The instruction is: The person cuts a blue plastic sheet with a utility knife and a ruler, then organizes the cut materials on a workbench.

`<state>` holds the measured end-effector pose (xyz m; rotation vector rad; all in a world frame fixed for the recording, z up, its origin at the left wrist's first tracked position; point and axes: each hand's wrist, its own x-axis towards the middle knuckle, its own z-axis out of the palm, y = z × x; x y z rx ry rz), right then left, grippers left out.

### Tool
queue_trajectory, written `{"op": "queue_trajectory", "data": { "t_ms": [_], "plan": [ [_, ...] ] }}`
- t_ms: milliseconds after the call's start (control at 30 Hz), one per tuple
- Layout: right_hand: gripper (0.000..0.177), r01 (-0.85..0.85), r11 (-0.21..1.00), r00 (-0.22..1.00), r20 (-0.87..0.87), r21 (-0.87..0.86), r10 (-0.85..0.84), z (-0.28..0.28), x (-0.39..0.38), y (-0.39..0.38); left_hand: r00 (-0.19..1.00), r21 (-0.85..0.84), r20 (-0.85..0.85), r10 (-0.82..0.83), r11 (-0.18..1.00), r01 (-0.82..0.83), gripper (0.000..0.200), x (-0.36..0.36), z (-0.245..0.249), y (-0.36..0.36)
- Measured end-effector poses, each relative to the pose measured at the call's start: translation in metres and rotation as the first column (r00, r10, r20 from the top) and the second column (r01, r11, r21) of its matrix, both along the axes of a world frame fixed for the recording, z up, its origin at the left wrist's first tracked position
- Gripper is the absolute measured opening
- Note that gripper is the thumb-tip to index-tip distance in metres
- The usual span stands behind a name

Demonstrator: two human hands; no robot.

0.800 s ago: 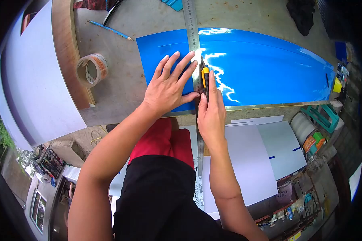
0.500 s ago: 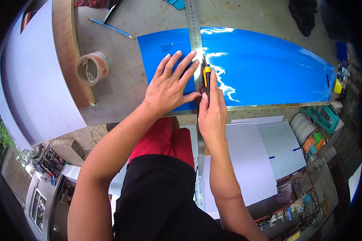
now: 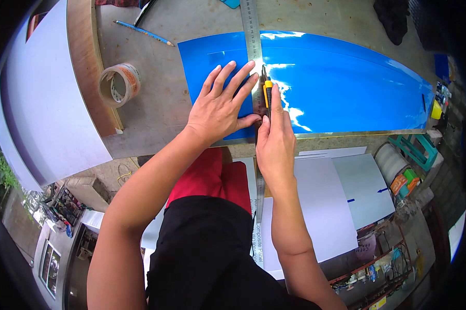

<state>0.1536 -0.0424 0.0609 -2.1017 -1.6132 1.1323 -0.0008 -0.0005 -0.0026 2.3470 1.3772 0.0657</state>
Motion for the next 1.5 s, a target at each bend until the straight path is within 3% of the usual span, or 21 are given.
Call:
{"op": "queue_trajectory", "data": {
  "t_ms": [567, 1500],
  "plan": [
    [0.076, -0.049, 0.996, 0.995, 0.089, -0.067, 0.055, 0.018, 0.001, -0.017, 1.000, 0.078, 0.004, 0.007, 0.997, -0.007, 0.085, 0.001, -0.004, -0.003],
    [0.075, -0.029, 0.988, 0.998, 0.059, -0.155, 0.038, 0.036, 0.015, -0.108, 0.998, 0.174, -0.061, 0.002, 0.985, 0.009, 0.089, 0.002, -0.012, -0.007]
  ]
}}
